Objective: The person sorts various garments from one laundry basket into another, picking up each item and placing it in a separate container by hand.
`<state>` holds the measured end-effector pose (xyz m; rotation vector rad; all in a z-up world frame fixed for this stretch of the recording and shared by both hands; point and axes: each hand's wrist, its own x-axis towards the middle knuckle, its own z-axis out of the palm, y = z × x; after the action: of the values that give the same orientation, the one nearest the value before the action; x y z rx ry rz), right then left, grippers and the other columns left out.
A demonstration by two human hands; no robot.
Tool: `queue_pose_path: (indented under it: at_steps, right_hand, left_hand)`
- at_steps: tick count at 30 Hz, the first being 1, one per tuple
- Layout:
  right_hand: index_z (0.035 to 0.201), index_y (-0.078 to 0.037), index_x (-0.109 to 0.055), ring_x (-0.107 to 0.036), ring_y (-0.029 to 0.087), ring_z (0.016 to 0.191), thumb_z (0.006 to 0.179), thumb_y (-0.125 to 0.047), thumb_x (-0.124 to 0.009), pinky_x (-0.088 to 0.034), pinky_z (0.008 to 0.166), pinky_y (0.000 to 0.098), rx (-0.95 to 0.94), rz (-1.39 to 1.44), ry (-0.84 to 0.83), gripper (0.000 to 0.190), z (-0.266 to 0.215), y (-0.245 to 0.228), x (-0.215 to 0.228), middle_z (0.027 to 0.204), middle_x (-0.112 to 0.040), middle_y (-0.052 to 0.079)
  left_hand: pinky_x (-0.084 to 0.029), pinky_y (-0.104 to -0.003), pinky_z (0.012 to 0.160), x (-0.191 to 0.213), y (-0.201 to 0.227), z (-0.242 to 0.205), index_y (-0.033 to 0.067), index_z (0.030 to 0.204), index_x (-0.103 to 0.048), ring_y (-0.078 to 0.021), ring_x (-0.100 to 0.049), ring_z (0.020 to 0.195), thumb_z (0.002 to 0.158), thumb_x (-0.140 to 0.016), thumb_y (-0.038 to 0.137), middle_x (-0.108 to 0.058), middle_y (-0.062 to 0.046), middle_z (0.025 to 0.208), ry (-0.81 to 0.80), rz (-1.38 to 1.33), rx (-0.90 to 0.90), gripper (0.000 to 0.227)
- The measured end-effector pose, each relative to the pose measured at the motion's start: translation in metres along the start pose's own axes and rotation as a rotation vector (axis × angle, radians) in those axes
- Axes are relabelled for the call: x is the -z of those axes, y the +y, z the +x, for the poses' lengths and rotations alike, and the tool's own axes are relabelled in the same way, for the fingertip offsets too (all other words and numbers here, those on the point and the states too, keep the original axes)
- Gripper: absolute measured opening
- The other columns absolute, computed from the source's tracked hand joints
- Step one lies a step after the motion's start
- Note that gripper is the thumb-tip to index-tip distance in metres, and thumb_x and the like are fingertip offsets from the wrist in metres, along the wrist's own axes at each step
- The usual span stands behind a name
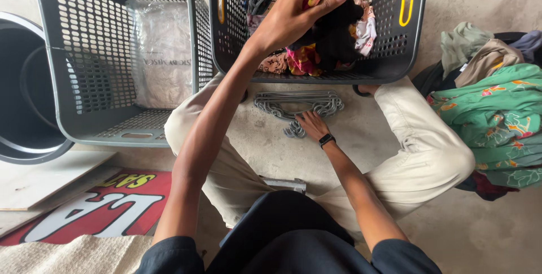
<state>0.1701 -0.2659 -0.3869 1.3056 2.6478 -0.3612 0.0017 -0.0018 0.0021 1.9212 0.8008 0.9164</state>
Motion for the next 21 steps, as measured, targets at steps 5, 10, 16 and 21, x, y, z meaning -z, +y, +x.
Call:
queue_pose_path:
  at_steps: [5, 10, 16, 21]
  right_hand:
    - [0.122, -0.009, -0.065, -0.061, 0.028, 0.099, 0.092, -0.019, -0.067, -0.048, 0.089, 0.0401, 0.001, 0.197, -0.148, 0.031, 0.025, -0.001, 0.071, 0.103, -0.064, 0.013]
    - [0.090, -0.007, -0.077, -0.070, 0.021, 0.069, 0.086, -0.040, -0.075, -0.052, 0.067, 0.0344, -0.020, 0.847, -0.276, 0.033, 0.026, 0.040, 0.278, 0.079, -0.075, 0.011]
    - [0.106, -0.003, -0.060, -0.056, 0.012, 0.079, 0.122, -0.024, -0.057, -0.046, 0.078, 0.0234, -0.341, 1.231, 1.016, 0.026, -0.008, 0.129, 0.380, 0.088, -0.060, 0.005]
    - [0.122, -0.005, -0.059, -0.036, 0.020, 0.081, 0.117, -0.035, -0.038, -0.032, 0.070, 0.0411, -0.606, 1.542, 0.562, 0.038, 0.038, 0.159, 0.297, 0.099, -0.045, 0.010]
  left_hand:
    - [-0.040, -0.037, 0.064, 0.003, 0.000, 0.005, 0.0024, 0.089, -0.056, -0.0144, -0.043, 0.066, 0.110, -0.055, 0.049, -0.043, -0.003, 0.073, -0.036, 0.037, -0.004, 0.051]
    - [-0.039, -0.036, 0.069, 0.007, 0.015, -0.002, -0.0005, 0.099, -0.060, -0.0123, -0.041, 0.076, 0.112, -0.056, 0.046, -0.043, -0.002, 0.080, -0.084, -0.054, 0.033, 0.048]
    - [-0.048, -0.030, 0.075, 0.014, 0.064, 0.003, 0.0005, 0.110, -0.064, -0.0097, -0.052, 0.083, 0.113, -0.054, 0.042, -0.056, 0.000, 0.087, -0.158, -0.128, -0.072, 0.042]
    - [-0.043, -0.029, 0.071, 0.018, 0.126, 0.035, -0.0016, 0.109, -0.062, -0.0097, -0.047, 0.082, 0.116, -0.054, 0.036, -0.051, -0.006, 0.088, -0.199, -0.108, -0.137, 0.039]
